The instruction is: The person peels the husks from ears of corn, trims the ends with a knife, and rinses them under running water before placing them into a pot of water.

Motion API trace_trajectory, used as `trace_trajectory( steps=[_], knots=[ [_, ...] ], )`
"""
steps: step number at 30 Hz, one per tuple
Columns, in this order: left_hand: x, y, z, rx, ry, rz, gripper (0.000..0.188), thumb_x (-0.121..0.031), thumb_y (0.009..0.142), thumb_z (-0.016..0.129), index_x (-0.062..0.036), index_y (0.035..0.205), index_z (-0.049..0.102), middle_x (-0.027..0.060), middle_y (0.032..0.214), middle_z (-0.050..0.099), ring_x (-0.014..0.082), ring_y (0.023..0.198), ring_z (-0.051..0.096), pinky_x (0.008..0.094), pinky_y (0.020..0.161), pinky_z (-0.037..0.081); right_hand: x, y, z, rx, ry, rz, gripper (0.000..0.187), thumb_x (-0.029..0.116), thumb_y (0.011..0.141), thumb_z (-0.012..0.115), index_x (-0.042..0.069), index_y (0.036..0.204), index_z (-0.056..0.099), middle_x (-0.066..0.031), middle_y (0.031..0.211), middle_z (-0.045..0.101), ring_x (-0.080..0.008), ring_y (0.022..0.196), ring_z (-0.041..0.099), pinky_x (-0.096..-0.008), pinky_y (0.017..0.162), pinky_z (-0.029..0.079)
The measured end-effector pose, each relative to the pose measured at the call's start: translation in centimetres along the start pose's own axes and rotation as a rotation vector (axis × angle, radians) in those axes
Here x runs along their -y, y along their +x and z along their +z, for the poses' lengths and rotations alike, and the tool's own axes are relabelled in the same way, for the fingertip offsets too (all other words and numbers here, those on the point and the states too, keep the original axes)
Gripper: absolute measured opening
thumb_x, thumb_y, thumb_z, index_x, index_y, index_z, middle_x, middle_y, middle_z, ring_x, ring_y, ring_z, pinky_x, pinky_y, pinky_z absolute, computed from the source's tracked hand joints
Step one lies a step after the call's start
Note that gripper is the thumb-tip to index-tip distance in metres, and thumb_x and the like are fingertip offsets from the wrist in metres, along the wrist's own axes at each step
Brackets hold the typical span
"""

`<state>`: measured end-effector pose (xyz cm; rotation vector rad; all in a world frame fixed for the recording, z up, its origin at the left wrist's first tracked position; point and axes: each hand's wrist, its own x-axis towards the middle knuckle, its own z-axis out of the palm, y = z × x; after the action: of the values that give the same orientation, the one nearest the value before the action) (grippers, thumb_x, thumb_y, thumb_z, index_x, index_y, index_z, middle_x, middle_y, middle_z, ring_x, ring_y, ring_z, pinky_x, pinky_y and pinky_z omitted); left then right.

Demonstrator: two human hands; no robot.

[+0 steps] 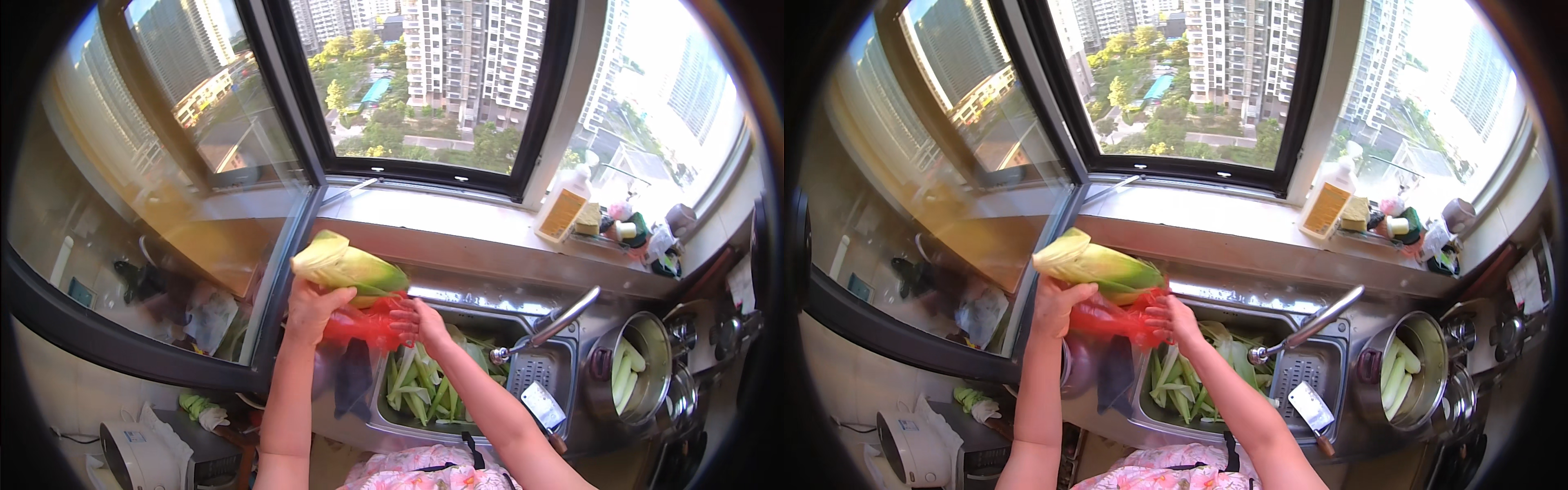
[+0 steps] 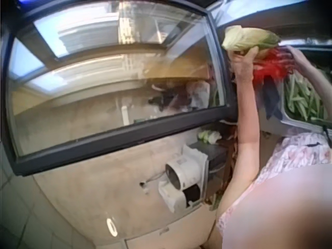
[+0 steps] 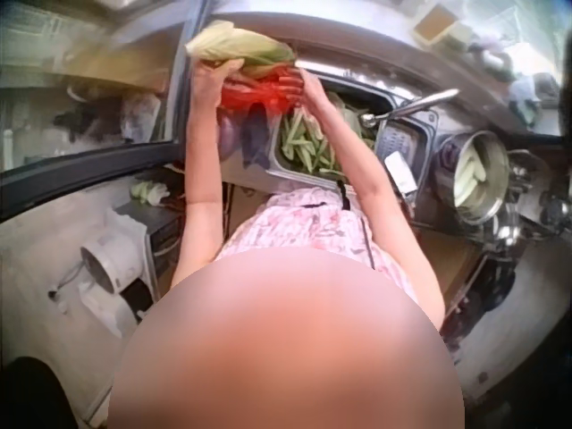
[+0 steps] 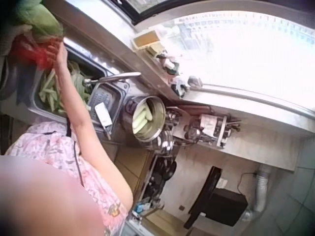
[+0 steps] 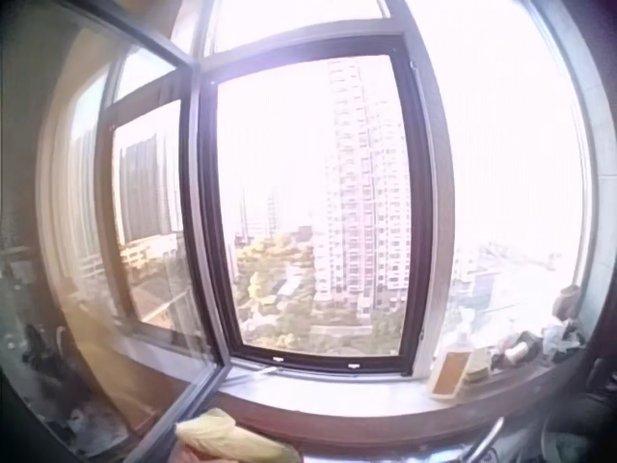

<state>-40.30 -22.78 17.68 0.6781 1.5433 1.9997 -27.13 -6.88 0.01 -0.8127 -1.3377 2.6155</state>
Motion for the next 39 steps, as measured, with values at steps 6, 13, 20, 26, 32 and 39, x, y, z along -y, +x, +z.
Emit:
trace_trajectory(
  steps=[6,13,20,26,32,39],
  knots=[
    [11.4,-7.1,3.3,0.094,-0.162,-0.18,0.056,0.011,0.074,0.068,-0.0043,0.126,0.054,0.0048,0.116,0.063,0.0178,0.11,0.06,0.0334,0.097,0.048,-1.8,-6.2,-2.6,0.081,0.678,0.115,0.067,0.066,0.092,0.04,0.01,0.126,0.054,-0.0122,0.124,0.06,-0.0252,0.111,0.06,-0.0444,0.093,0.05],
    [14.2,-12.5,3.7,0.433,-0.246,-0.689,0.069,-0.026,0.089,0.068,-0.0115,0.146,0.031,0.0089,0.138,0.047,0.0245,0.127,0.048,0.0528,0.096,0.049,-11.7,-7.9,-9.8,-0.382,0.57,0.116,0.065,0.066,0.087,0.053,0.012,0.123,0.055,-0.007,0.122,0.06,-0.0224,0.11,0.059,-0.0391,0.09,0.052],
    [17.9,-13.2,2.4,0.452,-0.546,-1.102,0.078,-0.063,0.088,0.054,-0.0084,0.142,0.039,0.0152,0.135,0.053,0.0336,0.118,0.056,0.059,0.095,0.046,-15.1,-10.6,-11.8,-0.316,0.52,0.078,0.061,0.061,0.088,0.058,0.011,0.123,0.054,-0.0076,0.12,0.061,-0.0224,0.109,0.059,-0.0407,0.093,0.049],
    [25.3,-14.3,4.1,0.484,-0.315,-1.478,0.053,-0.043,0.085,0.069,-0.0039,0.119,0.06,0.0128,0.103,0.068,0.0266,0.089,0.068,0.0409,0.08,0.056,-16.2,-12.1,-11.9,-0.308,0.298,0.04,0.054,0.054,0.092,0.057,0.01,0.124,0.054,-0.0063,0.12,0.061,-0.0223,0.107,0.06,-0.0407,0.091,0.049],
    [27.2,-15.6,4.1,0.5,0.022,-1.247,0.051,-0.032,0.08,0.078,-0.0053,0.118,0.057,0.0075,0.099,0.067,0.0183,0.083,0.067,0.0353,0.072,0.056,-15.3,-23.4,-21.5,-0.804,-1.195,0.306,0.056,0.047,0.087,0.058,0.007,0.126,0.054,-0.0115,0.115,0.06,-0.0289,0.101,0.059,-0.0457,0.079,0.049],
    [27.7,-16.2,4.3,0.548,0.578,-0.701,0.067,-0.028,0.07,0.081,-0.0037,0.125,0.05,0.0112,0.106,0.064,0.0213,0.096,0.063,0.0353,0.083,0.05,-17.1,-34.1,-27.5,-1.13,-1.738,0.563,0.051,0.021,0.08,0.065,0.01,0.127,0.048,-0.0129,0.105,0.061,-0.0248,0.1,0.055,-0.0391,0.092,0.037]
  ],
)
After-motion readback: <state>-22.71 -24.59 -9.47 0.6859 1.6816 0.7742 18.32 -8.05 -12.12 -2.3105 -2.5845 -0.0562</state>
